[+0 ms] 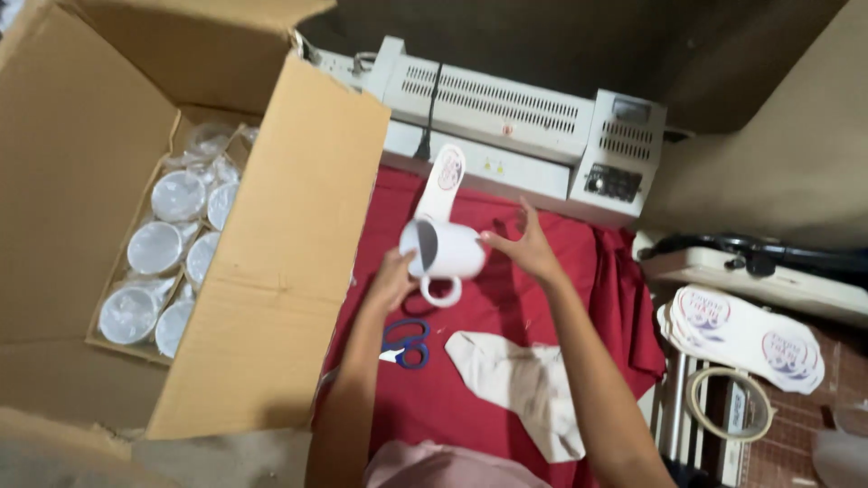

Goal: The person is preparing ceramic mugs for printing by cleaning them with a cloth and attaching a sublimation design using tape and scissors.

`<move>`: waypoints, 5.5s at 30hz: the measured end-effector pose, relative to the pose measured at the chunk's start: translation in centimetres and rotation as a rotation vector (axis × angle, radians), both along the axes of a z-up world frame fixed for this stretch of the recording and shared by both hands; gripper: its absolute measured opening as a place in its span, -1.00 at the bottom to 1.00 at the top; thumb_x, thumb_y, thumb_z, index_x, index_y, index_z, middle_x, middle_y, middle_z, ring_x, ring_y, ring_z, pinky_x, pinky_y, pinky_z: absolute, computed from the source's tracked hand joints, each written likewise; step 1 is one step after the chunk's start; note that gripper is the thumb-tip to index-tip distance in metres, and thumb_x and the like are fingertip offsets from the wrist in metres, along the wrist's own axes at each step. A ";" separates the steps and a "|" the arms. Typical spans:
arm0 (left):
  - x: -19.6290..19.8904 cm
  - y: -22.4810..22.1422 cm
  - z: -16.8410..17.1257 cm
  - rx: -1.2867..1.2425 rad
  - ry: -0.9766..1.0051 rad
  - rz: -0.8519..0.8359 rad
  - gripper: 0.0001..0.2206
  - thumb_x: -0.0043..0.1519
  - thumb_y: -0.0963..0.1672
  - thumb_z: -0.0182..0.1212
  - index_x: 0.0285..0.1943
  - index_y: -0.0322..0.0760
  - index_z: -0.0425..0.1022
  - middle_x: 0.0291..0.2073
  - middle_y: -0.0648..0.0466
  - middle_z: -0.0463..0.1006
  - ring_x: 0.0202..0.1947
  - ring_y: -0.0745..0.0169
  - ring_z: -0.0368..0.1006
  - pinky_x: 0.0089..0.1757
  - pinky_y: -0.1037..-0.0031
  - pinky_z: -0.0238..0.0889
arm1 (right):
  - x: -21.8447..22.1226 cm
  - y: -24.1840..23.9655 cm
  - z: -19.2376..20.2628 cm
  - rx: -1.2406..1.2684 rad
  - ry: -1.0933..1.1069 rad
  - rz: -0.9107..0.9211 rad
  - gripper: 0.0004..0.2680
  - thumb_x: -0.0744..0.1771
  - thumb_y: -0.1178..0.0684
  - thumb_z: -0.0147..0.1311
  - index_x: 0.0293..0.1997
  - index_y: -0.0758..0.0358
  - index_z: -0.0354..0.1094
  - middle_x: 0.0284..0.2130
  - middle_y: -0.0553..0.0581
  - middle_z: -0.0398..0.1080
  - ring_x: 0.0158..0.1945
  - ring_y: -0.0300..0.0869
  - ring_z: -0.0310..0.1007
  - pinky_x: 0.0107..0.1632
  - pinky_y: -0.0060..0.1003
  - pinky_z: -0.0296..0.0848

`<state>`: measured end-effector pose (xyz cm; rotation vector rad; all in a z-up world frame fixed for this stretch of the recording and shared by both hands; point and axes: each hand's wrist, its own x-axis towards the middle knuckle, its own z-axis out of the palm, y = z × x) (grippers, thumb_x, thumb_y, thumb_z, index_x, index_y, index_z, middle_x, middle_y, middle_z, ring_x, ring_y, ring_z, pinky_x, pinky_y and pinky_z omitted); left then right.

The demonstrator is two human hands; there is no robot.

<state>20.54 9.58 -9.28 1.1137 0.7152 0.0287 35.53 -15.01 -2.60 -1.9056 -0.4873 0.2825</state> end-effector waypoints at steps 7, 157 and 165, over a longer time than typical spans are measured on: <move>-9.6 -9.3 3.5 -0.373 -0.142 -0.266 -0.70 0.38 -0.18 -0.02 0.23 -0.52 0.42 -0.02 -0.11 0.60 -0.06 0.13 0.57 -0.09 0.35 0.51 | -4.8 -4.9 -3.2 0.229 1.055 0.389 -0.42 0.35 -0.32 0.14 0.37 0.42 0.24 0.03 0.29 0.46 -0.02 -0.11 0.42 -0.06 -0.20 0.36; -13.0 -15.7 6.6 0.737 -0.123 -0.703 -0.33 0.31 0.01 0.13 0.52 -0.43 0.04 0.39 -0.36 0.25 0.43 -0.17 0.16 0.29 0.25 0.06 | -23.7 -42.5 7.6 -0.670 -0.219 -1.169 -0.19 0.27 -0.26 0.49 0.56 0.35 -0.05 0.32 0.50 0.01 0.33 0.35 0.24 0.29 0.11 0.34; -18.2 -10.5 7.1 1.134 0.019 -0.278 -0.55 0.29 -0.06 0.17 0.37 -0.22 0.38 0.29 -0.23 0.38 0.31 -0.27 0.25 0.22 0.06 0.13 | -25.7 -35.1 10.3 -0.889 -0.647 -1.110 -0.19 0.30 -0.07 0.43 0.61 0.35 -0.23 0.46 0.47 -0.12 0.52 0.34 -0.10 0.46 0.26 -0.07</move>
